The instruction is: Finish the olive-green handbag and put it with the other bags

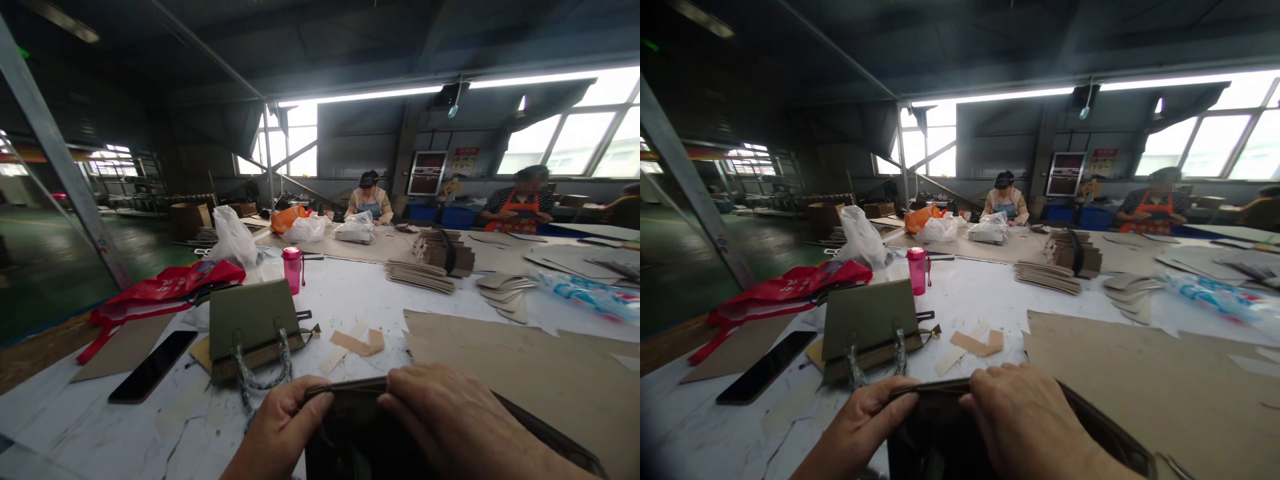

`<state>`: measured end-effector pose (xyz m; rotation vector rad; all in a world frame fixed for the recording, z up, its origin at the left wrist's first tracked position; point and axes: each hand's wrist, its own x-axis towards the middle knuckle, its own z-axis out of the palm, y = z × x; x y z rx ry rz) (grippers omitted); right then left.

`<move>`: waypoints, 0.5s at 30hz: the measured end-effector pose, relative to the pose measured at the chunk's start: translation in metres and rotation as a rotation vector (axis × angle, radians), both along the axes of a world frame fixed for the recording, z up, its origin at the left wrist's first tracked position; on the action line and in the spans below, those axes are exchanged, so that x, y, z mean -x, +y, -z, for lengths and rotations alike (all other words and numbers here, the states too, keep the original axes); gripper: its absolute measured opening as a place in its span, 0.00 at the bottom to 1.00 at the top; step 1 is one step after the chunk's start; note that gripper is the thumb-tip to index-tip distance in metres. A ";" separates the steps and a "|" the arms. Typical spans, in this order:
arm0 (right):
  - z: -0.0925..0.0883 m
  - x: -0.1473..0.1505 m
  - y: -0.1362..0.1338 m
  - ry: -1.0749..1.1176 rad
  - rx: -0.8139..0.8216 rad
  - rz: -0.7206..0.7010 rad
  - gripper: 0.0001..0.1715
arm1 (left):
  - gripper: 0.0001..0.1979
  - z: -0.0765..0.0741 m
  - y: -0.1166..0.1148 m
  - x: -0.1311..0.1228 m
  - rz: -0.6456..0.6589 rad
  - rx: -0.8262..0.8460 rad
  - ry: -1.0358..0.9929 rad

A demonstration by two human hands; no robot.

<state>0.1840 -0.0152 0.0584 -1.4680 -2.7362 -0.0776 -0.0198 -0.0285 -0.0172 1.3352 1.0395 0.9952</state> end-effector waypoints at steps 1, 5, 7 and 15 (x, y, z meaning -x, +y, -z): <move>0.001 0.000 0.001 -0.010 -0.001 0.017 0.10 | 0.22 0.001 0.000 0.000 0.004 0.014 -0.012; -0.003 0.005 0.005 -0.057 0.048 0.104 0.10 | 0.24 0.004 0.002 0.000 0.013 0.040 -0.027; -0.006 0.008 0.006 -0.075 0.067 0.131 0.10 | 0.25 0.006 0.003 0.000 0.012 0.054 -0.046; -0.009 0.013 0.008 -0.108 0.114 0.178 0.10 | 0.26 -0.001 0.008 -0.001 0.043 0.100 -0.037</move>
